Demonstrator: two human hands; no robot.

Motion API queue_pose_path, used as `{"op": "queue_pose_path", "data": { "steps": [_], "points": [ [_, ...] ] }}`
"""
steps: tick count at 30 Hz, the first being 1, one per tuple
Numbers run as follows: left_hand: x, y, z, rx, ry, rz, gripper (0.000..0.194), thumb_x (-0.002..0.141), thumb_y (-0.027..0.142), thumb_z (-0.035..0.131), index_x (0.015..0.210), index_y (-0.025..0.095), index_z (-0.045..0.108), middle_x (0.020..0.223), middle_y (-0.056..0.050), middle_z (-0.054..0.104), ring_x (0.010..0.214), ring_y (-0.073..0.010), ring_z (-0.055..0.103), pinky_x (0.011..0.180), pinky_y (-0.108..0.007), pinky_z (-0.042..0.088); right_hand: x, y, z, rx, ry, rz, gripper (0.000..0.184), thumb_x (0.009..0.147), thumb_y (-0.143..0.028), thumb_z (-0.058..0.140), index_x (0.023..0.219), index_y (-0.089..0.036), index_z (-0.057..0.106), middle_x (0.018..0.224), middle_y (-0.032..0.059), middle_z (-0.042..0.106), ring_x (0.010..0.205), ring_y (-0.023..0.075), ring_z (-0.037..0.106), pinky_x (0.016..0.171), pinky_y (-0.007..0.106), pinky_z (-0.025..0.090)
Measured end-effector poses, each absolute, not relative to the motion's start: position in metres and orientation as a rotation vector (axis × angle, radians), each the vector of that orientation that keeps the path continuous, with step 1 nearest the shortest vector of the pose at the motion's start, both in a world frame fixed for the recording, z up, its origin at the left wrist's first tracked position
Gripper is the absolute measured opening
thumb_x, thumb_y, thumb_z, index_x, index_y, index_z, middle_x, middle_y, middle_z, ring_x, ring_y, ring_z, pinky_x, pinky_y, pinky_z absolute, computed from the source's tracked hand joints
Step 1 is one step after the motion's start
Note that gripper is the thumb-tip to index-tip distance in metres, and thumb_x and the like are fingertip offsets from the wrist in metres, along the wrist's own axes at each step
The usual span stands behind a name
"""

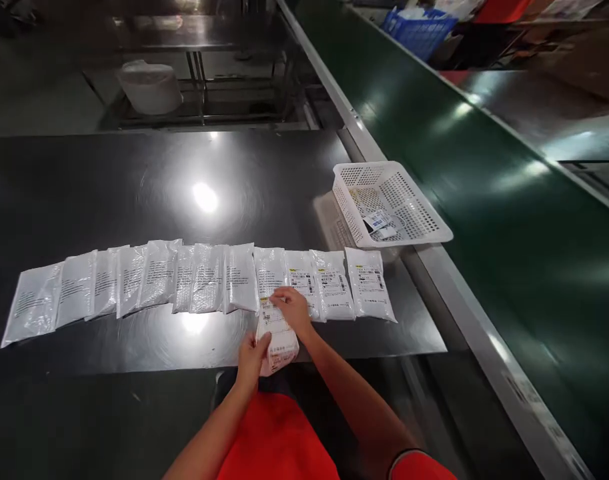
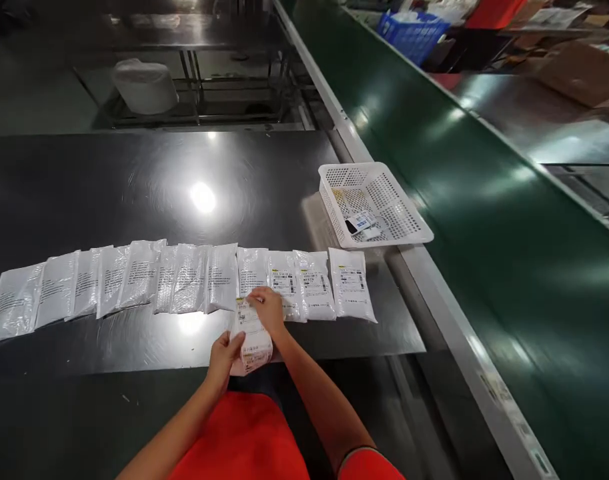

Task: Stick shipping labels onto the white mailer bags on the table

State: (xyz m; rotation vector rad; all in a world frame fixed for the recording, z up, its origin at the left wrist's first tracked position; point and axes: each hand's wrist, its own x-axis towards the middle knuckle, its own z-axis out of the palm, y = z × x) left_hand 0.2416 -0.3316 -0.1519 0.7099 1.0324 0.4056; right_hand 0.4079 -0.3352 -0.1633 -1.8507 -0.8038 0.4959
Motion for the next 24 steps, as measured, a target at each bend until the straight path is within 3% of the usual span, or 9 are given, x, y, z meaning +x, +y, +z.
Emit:
{"op": "queue_pose_path", "data": {
  "steps": [3,8,11,13,15,18,21,24],
  "points": [
    [0.245,-0.344,-0.173,0.613,1.13,0.339,0.055,0.05,0.058,0.085,0.073,0.016,0.059,0.066,-0.004,0.067,0.062,-0.0191,0.064,0.062,-0.032,0.052,0.454,-0.289,-0.197,-2.056,-0.811,0.37,0.02,0.078,-0.039,0.066,0.07,-0.022,0.073,0.101,0.0077,0.068,0.095,0.0232,0.062,0.084,0.039,0.051],
    [0.237,-0.362,-0.194,0.556,1.195,0.214,0.062,0.05,0.064,0.083,0.081,0.013,0.066,0.066,-0.008,0.07,0.056,-0.0211,0.064,0.055,-0.034,0.052,0.484,-0.253,-0.233,-2.206,-0.882,0.311,0.023,0.083,-0.039,0.062,0.074,-0.022,0.074,0.119,0.0096,0.064,0.113,0.0318,0.052,0.099,0.053,0.038],
    [0.225,-0.373,-0.195,0.592,1.146,0.133,0.061,0.047,0.062,0.085,0.077,0.011,0.071,0.068,-0.01,0.072,0.062,-0.0217,0.065,0.061,-0.033,0.053,0.476,-0.26,-0.243,-2.283,-0.971,0.209,0.04,0.091,-0.047,0.05,0.116,-0.021,0.067,0.139,0.0136,0.051,0.125,0.0338,0.045,0.101,0.052,0.038],
    [0.214,-0.378,-0.188,0.632,1.074,0.053,0.061,0.047,0.061,0.086,0.077,0.01,0.074,0.071,-0.012,0.073,0.063,-0.0233,0.066,0.061,-0.034,0.053,0.464,-0.269,-0.246,-2.352,-1.103,0.1,0.058,0.095,-0.049,0.04,0.143,-0.017,0.043,0.151,0.0168,0.036,0.136,0.0347,0.034,0.106,0.055,0.032],
    [0.203,-0.376,-0.177,0.73,0.989,0.0,0.062,0.053,0.063,0.082,0.085,0.01,0.076,0.081,-0.014,0.075,0.07,-0.0266,0.068,0.066,-0.036,0.053,0.452,-0.278,-0.248,-2.346,-1.388,0.084,0.064,0.097,-0.047,0.034,0.151,-0.015,0.027,0.157,0.0159,0.028,0.144,0.0331,0.023,0.114,0.056,0.021],
    [0.188,-0.36,-0.155,0.994,0.916,0.024,0.055,0.073,0.062,0.069,0.101,0.015,0.074,0.1,-0.013,0.075,0.09,-0.0295,0.068,0.082,-0.039,0.052,0.442,-0.279,-0.252,-2.237,-1.803,0.207,0.065,0.098,-0.044,0.028,0.154,-0.013,0.017,0.158,0.0128,0.024,0.147,0.0283,0.015,0.12,0.052,0.011],
    [0.174,-0.337,-0.135,1.161,0.928,0.133,0.046,0.082,0.054,0.063,0.108,0.017,0.072,0.109,-0.013,0.073,0.1,-0.0292,0.065,0.093,-0.04,0.048,0.447,-0.268,-0.254,-2.268,-1.817,0.29,0.068,0.097,-0.046,0.025,0.154,-0.009,0.015,0.16,0.0132,0.018,0.148,0.0275,0.011,0.121,0.052,0.009],
    [0.156,-0.316,-0.126,1.114,0.964,0.249,0.044,0.081,0.052,0.064,0.107,0.017,0.072,0.11,-0.013,0.072,0.102,-0.0293,0.064,0.096,-0.041,0.047,0.449,-0.264,-0.25,-2.277,-1.725,0.386,0.068,0.096,-0.047,0.027,0.152,-0.009,0.023,0.159,0.0139,0.02,0.148,0.0287,0.012,0.121,0.052,0.008]
  ]
}}
